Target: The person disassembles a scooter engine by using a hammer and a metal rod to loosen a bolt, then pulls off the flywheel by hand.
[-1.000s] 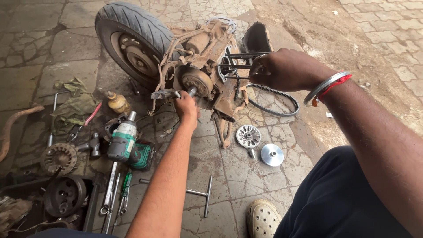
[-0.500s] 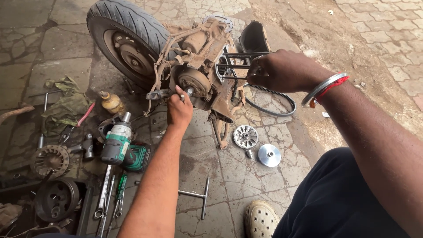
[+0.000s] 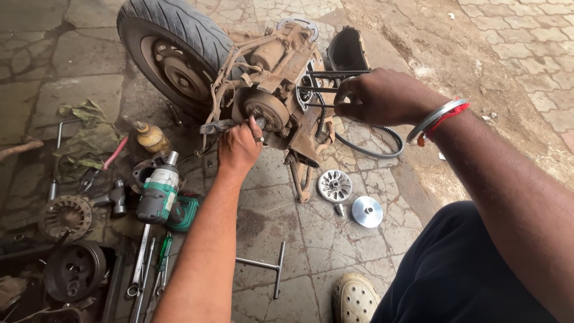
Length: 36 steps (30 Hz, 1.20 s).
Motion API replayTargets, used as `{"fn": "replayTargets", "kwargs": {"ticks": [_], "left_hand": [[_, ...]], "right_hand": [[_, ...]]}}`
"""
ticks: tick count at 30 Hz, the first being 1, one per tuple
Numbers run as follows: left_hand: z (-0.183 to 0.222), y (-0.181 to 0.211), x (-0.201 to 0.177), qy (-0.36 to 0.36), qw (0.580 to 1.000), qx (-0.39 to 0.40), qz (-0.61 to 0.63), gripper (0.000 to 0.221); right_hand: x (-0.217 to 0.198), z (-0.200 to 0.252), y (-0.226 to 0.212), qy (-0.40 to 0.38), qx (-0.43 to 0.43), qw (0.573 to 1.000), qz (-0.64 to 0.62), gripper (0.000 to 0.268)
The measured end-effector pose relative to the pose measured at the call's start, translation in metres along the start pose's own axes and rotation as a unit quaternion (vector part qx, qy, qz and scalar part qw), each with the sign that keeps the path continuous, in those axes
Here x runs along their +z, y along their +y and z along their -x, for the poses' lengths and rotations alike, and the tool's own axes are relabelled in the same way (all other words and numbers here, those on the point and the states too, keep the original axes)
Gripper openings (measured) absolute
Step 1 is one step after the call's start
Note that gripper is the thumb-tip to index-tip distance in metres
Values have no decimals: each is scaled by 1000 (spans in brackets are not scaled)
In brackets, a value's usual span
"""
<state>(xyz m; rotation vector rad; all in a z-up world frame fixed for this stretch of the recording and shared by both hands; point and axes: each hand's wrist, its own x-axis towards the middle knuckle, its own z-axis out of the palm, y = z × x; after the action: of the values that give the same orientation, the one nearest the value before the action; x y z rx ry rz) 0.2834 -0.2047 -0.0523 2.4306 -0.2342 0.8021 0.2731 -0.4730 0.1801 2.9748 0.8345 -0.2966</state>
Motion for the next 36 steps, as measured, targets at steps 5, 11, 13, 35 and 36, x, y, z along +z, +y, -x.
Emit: {"fn": "replayTargets", "kwargs": {"ticks": [5, 11, 13, 35, 36], "left_hand": [[-2, -4, 2, -11, 1000, 7, -5, 42], [-1, -10, 8, 1, 997, 33, -70, 41], [-1, -10, 8, -1, 995, 42, -94, 41], [-2, 23, 37, 40, 889, -357, 284, 56], [-4, 28, 32, 38, 811, -438, 387, 53]], "right_hand": [[-3, -1, -3, -6, 0, 1000, -1, 35], [-3, -1, -2, 3, 3, 1000, 6, 36], [-3, 0, -2, -3, 6, 1000, 7, 36], [3, -3, 0, -10, 7, 1000, 2, 32], [3, -3, 0, -13, 13, 1000, 11, 32]]}}
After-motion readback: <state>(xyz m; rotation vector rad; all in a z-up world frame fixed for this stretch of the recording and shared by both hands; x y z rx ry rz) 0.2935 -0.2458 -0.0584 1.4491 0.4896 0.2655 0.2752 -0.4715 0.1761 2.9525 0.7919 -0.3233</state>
